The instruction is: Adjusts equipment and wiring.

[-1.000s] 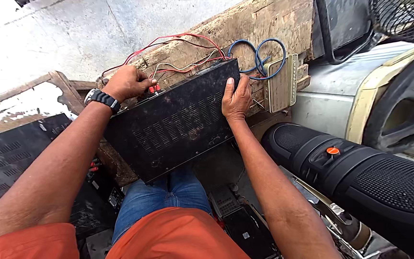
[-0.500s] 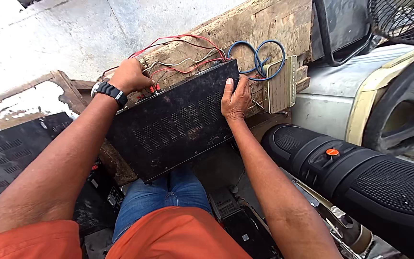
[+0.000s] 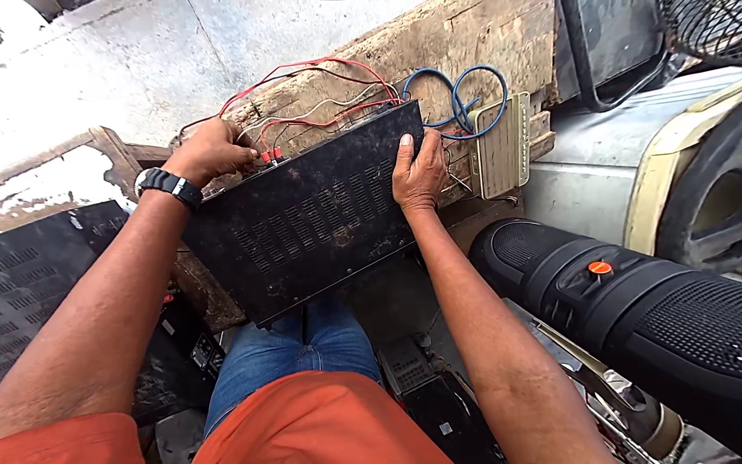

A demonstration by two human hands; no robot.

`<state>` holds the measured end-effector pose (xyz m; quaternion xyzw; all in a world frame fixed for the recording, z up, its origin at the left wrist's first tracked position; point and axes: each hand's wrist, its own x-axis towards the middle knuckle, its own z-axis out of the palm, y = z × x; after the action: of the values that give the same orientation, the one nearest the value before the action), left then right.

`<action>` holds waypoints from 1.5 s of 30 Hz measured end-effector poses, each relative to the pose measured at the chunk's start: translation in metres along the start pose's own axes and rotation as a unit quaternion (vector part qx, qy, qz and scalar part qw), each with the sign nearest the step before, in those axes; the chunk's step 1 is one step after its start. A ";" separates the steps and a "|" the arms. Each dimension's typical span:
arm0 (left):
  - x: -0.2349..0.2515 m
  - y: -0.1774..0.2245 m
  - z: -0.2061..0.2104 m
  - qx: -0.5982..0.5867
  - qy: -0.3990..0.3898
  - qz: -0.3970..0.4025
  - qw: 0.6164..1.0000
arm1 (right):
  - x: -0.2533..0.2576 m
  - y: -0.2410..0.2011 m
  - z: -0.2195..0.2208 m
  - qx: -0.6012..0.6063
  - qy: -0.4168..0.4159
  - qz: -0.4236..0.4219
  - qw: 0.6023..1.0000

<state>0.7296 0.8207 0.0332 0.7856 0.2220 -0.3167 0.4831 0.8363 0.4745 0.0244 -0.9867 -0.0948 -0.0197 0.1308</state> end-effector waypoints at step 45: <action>0.040 0.039 -0.001 0.188 -0.076 0.060 0.977 | -0.001 0.001 0.002 0.012 0.012 -0.002 1.000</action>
<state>0.7836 0.8066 0.0297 0.8480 0.0734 -0.3816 0.3605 0.8353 0.4740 0.0226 -0.9844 -0.0957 -0.0309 0.1441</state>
